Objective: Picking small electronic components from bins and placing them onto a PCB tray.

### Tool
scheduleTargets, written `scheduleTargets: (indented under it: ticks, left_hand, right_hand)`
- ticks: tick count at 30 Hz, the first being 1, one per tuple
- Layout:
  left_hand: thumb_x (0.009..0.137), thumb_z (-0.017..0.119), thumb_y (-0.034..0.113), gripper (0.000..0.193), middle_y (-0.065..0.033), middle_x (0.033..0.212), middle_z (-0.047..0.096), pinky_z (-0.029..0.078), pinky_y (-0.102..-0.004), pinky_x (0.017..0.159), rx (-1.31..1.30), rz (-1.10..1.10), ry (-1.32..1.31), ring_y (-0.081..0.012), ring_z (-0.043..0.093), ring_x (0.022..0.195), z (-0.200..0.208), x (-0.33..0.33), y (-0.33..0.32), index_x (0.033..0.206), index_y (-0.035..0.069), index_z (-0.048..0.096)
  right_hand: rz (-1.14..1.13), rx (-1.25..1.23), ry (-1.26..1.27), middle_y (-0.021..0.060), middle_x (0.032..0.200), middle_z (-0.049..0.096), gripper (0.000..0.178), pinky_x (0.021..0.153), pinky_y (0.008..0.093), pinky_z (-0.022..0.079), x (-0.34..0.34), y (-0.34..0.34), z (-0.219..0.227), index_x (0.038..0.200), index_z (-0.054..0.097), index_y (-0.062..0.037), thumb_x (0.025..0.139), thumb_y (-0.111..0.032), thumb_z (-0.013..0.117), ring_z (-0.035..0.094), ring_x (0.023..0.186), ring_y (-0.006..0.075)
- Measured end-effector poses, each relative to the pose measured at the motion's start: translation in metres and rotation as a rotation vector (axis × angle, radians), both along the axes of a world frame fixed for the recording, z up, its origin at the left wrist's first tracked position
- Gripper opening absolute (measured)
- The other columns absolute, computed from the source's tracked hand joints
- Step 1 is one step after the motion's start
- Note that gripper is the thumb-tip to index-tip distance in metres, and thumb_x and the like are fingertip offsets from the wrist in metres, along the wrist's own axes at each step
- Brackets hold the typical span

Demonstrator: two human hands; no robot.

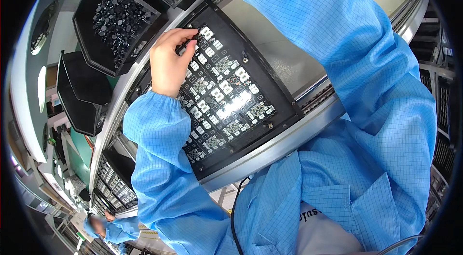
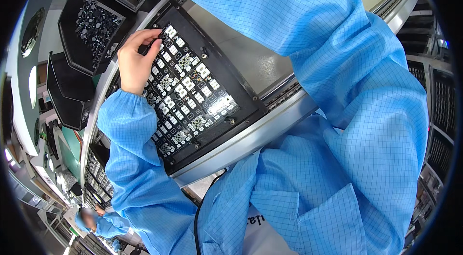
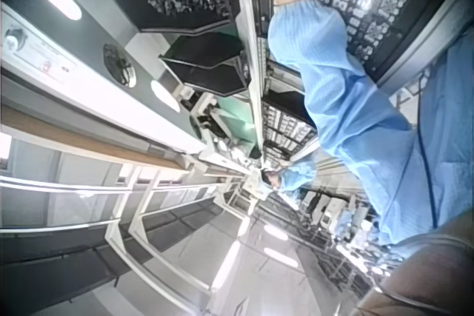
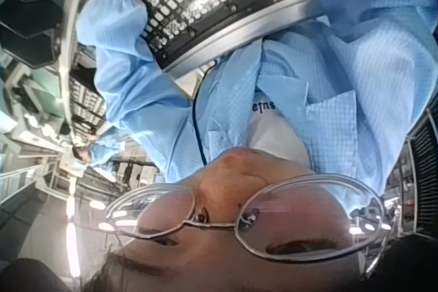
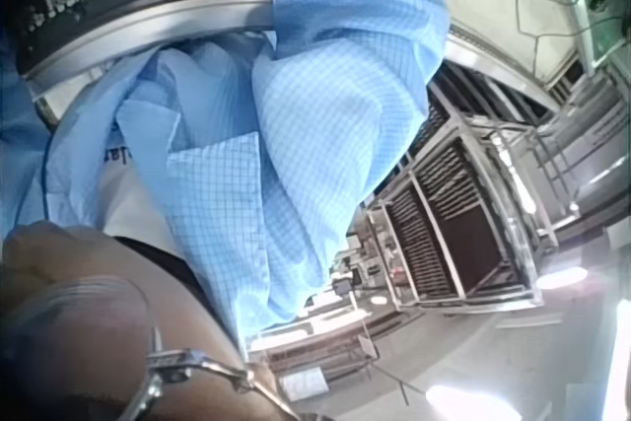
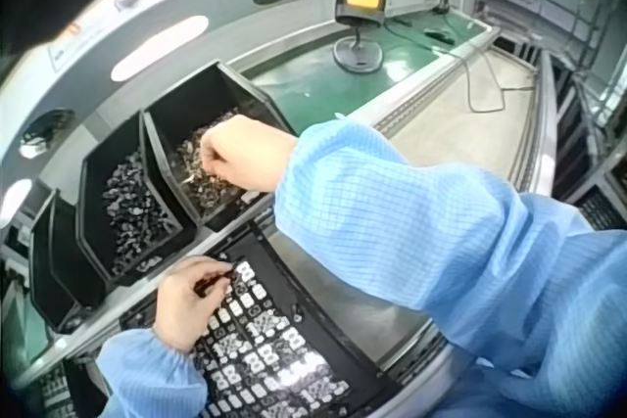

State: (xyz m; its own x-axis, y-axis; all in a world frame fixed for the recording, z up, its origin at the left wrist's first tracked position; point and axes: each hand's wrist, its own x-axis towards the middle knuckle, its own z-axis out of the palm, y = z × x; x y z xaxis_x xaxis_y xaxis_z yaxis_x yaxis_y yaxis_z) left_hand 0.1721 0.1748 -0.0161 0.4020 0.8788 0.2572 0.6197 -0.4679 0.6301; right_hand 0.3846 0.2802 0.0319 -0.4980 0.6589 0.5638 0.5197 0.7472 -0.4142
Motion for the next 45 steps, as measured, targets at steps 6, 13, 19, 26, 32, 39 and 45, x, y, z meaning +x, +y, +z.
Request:
scheduleTargets:
  ticks: [6,13,19,26,32,39,45]
  left_hand:
    - [0.074,0.069,-0.001,0.011,-0.0075,0.088,0.066,0.049,-0.0314,0.075,0.157,-0.040,0.083,-0.0235,0.062,0.084,-0.002,-0.009,-0.001,0.084,0.003,0.070]
    - [0.072,0.067,-0.004,0.014,-0.0056,0.087,0.066,0.049,-0.0325,0.075,0.132,-0.169,0.063,-0.0244,0.060,0.085,-0.005,-0.016,0.003,0.083,0.003,0.070]
    - [0.077,0.061,0.000,0.015,-0.0083,0.082,0.062,0.049,-0.0295,0.067,0.432,0.017,-0.066,-0.0215,0.061,0.073,0.039,-0.014,0.016,0.086,0.007,0.070]
    - [0.083,0.058,0.008,0.021,-0.0105,0.087,0.066,0.049,-0.0310,0.073,0.410,0.005,0.418,-0.0226,0.060,0.074,0.034,-0.085,0.081,0.101,0.003,0.066]
    - [0.074,0.061,0.005,0.014,-0.0207,0.082,0.066,0.051,-0.0395,0.075,0.254,0.202,0.471,-0.0345,0.065,0.082,0.064,-0.031,0.050,0.082,0.002,0.072]
    - [0.070,0.062,0.002,0.014,-0.0209,0.079,0.066,0.053,-0.0396,0.072,0.263,0.316,0.462,-0.0338,0.066,0.080,0.052,-0.042,0.062,0.080,0.003,0.071]
    - [0.072,0.063,0.000,0.014,-0.0188,0.082,0.067,0.052,-0.0375,0.071,0.339,0.209,0.266,-0.0327,0.066,0.076,0.058,-0.033,0.062,0.084,0.002,0.070]
  right_hand:
    - [0.006,-0.087,-0.006,0.0172,0.080,0.065,0.011,0.073,0.0351,0.051,-0.004,-0.010,0.006,0.084,0.065,0.0006,0.078,-0.007,0.060,0.065,0.078,0.0313]
    - [0.049,-0.114,0.029,0.0149,0.078,0.066,0.011,0.069,0.0323,0.052,-0.001,-0.017,0.003,0.085,0.066,-0.0004,0.077,-0.006,0.061,0.066,0.074,0.0267]
    - [0.168,-0.213,0.027,0.0136,0.082,0.068,0.013,0.070,0.0308,0.052,0.009,-0.076,0.010,0.089,0.068,-0.0025,0.079,-0.010,0.065,0.067,0.076,0.0228]
    - [0.550,-0.365,-0.138,0.0125,0.089,0.059,0.008,0.075,0.0359,0.048,-0.008,-0.121,-0.034,0.091,0.062,-0.0006,0.086,-0.001,0.054,0.059,0.085,0.0305]
    - [0.583,-0.393,-0.203,0.0094,0.089,0.056,0.011,0.076,0.0368,0.046,-0.003,-0.141,-0.051,0.088,0.060,-0.0031,0.081,0.004,0.055,0.056,0.087,0.0297]
    - [0.510,-0.423,-0.240,0.0088,0.087,0.058,0.015,0.074,0.0367,0.047,-0.011,-0.149,-0.045,0.089,0.057,-0.0031,0.077,0.004,0.060,0.056,0.084,0.0288]
    - [0.467,-0.401,-0.310,0.0090,0.086,0.058,0.017,0.072,0.0369,0.047,-0.010,-0.146,-0.045,0.089,0.055,-0.0034,0.075,0.004,0.061,0.056,0.083,0.0288]
